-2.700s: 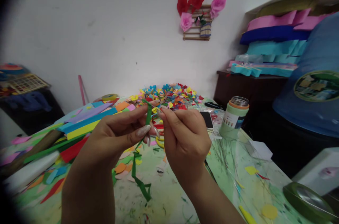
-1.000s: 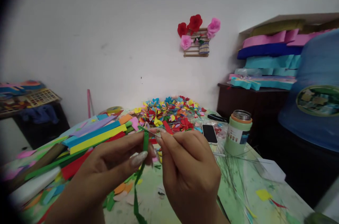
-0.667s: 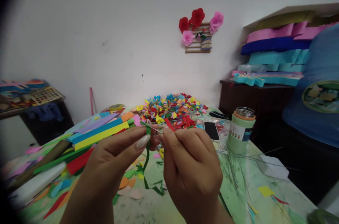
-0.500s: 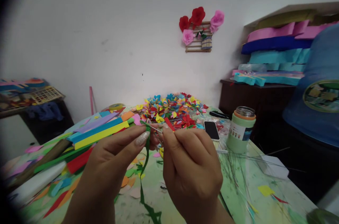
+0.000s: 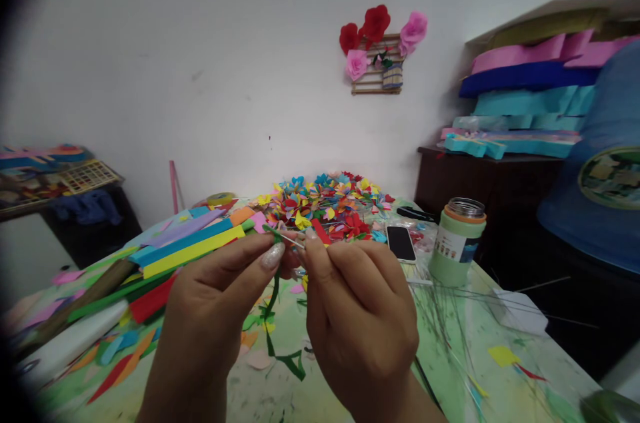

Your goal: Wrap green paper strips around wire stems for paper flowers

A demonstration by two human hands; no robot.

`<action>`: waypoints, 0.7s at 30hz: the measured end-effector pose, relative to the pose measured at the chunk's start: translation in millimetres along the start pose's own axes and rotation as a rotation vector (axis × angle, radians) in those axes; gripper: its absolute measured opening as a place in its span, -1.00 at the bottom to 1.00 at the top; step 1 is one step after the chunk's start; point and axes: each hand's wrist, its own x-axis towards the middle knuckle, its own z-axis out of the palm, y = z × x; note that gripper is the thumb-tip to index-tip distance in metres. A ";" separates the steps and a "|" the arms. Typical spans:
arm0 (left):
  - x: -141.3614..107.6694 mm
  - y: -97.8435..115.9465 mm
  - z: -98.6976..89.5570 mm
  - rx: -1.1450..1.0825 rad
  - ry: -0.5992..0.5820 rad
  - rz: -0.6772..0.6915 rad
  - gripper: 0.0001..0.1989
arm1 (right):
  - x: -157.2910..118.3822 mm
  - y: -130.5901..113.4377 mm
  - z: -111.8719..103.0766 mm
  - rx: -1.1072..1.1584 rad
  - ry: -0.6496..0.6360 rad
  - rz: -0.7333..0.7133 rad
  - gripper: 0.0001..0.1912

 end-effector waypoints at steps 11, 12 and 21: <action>-1.1 2.6 7.0 -0.067 0.081 -0.031 -0.90 | -0.5 2.0 -1.7 -0.012 -0.012 0.012 -0.76; -0.6 2.8 7.0 -0.062 0.073 -0.026 -0.89 | -0.3 2.0 -1.9 -0.011 -0.010 0.012 -0.75; 1.0 2.3 6.9 -0.076 0.038 0.007 -0.86 | -0.6 1.5 -1.2 0.024 -0.002 0.017 -0.75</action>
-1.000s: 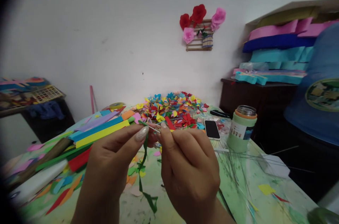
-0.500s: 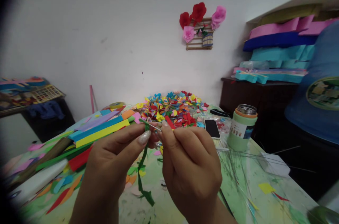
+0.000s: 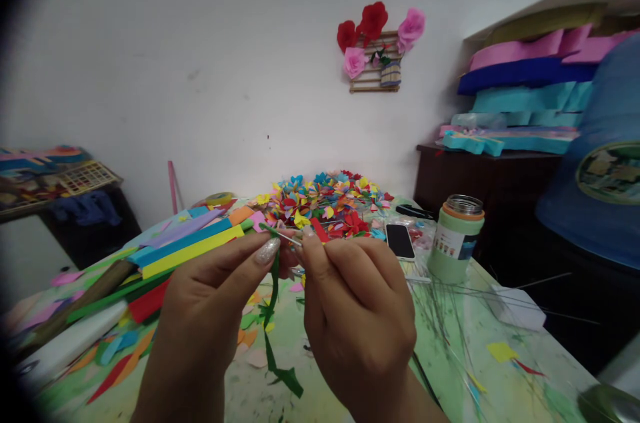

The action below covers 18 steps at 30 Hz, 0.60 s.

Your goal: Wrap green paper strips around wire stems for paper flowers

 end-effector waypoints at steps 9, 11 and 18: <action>-0.1 -0.6 -3.7 -0.007 -0.012 -0.017 -0.88 | 0.0 0.8 0.8 0.004 0.008 -0.004 -0.75; -0.5 -2.1 -5.4 -0.015 -0.004 -0.029 -0.92 | -0.1 1.0 0.8 0.002 0.007 -0.004 -0.76; 0.0 -2.8 -13.3 0.009 -0.147 -0.082 -0.88 | -0.4 2.0 1.5 -0.017 0.007 -0.013 -0.76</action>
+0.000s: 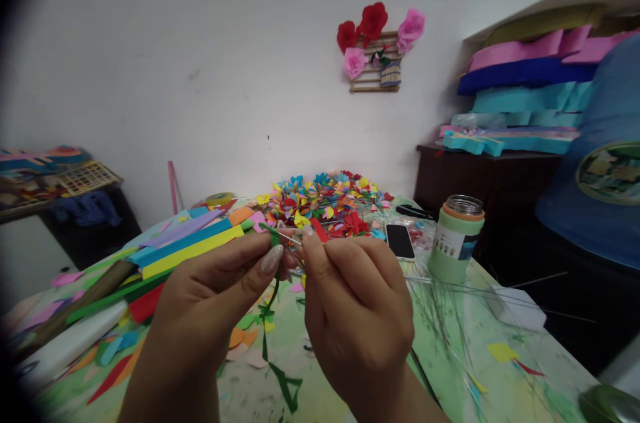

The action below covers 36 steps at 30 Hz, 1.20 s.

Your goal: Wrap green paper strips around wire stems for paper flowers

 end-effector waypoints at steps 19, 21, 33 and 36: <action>1.1 4.6 -3.8 -0.033 0.033 0.052 -0.90 | 4.8 -1.7 0.6 0.185 -0.126 0.123 -0.86; -0.3 5.5 -4.0 -0.022 0.007 0.055 -0.90 | 5.6 0.0 0.3 0.224 -0.154 0.196 -0.87; 1.4 3.9 -4.5 0.054 -0.073 0.039 -0.90 | 7.4 10.2 1.5 0.632 -0.360 0.594 -0.78; 0.7 1.9 -5.7 0.072 -0.087 0.037 -0.88 | 6.5 9.0 1.6 0.799 -0.459 0.790 -0.73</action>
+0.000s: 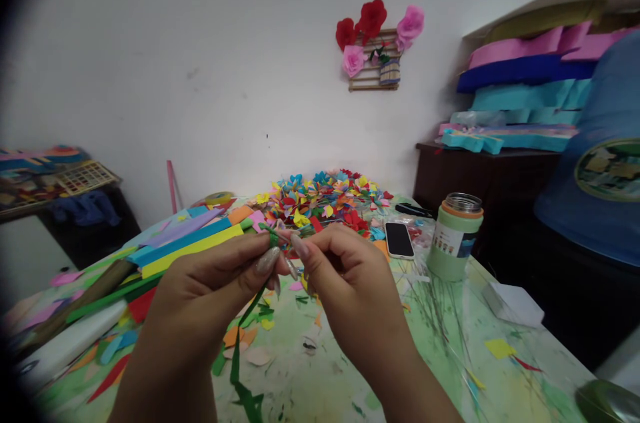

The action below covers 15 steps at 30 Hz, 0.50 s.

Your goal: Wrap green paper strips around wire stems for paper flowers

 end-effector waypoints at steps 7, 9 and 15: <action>2.0 -4.4 -2.3 0.059 -0.035 0.059 -0.86 | 3.5 1.4 0.1 0.409 -0.378 0.372 -0.72; 2.4 -5.1 -3.0 0.098 -0.055 0.111 -0.85 | 6.4 3.7 -1.8 0.466 -0.443 0.394 -0.75; 1.2 -7.5 -6.9 0.413 -0.035 0.341 -0.81 | 7.5 6.4 -4.1 0.436 -0.458 0.380 -0.71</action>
